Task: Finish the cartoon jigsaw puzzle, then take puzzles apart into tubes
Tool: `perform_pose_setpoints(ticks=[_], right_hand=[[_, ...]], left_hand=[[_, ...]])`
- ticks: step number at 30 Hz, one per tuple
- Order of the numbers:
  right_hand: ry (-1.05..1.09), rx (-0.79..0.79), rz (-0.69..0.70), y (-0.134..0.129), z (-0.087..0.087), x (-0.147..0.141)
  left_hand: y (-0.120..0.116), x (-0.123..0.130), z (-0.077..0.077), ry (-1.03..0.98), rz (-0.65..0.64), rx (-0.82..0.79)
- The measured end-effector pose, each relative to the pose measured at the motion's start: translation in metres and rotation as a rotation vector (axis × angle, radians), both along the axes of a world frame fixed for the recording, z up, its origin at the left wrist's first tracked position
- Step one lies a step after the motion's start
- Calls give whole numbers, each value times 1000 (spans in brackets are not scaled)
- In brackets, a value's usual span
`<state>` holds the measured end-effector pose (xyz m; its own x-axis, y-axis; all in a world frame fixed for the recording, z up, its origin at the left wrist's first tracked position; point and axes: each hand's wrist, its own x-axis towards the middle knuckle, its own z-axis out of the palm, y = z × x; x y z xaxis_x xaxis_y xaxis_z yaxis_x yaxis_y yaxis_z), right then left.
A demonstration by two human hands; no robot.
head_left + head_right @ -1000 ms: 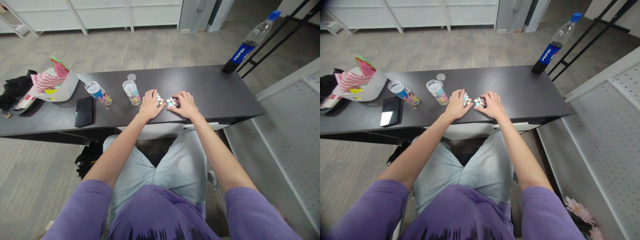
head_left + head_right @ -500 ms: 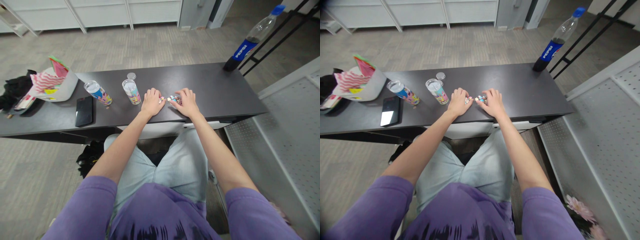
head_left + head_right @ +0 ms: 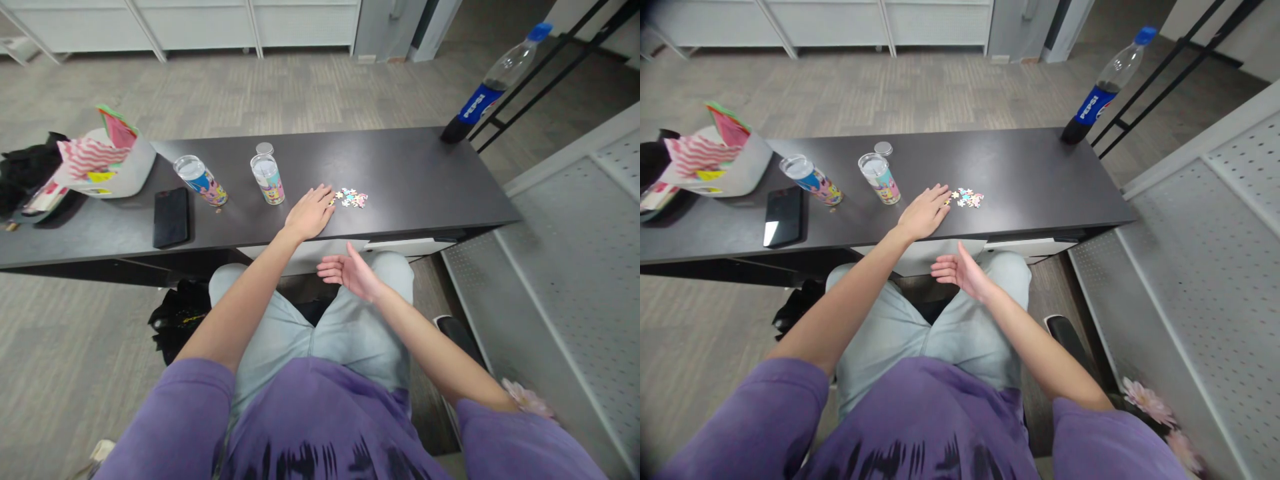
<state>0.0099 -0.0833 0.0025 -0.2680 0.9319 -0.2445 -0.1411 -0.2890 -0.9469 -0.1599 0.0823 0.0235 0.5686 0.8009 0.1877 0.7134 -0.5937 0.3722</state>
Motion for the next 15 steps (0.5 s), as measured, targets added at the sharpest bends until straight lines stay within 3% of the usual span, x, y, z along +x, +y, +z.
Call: perform_pose_setpoints(ticks=[5, 9, 15], right_hand=[[138, -75, -77, 19, -3, -30], [94, -43, -106, 21, -4, -40], [-259, 191, -122, 6, 5, -5]], left_hand=[[-18, 0, 0, -3, -60, -10], [-27, -1, 2, 1, -92, -12], [-39, -26, 0, 15, -29, -11]])
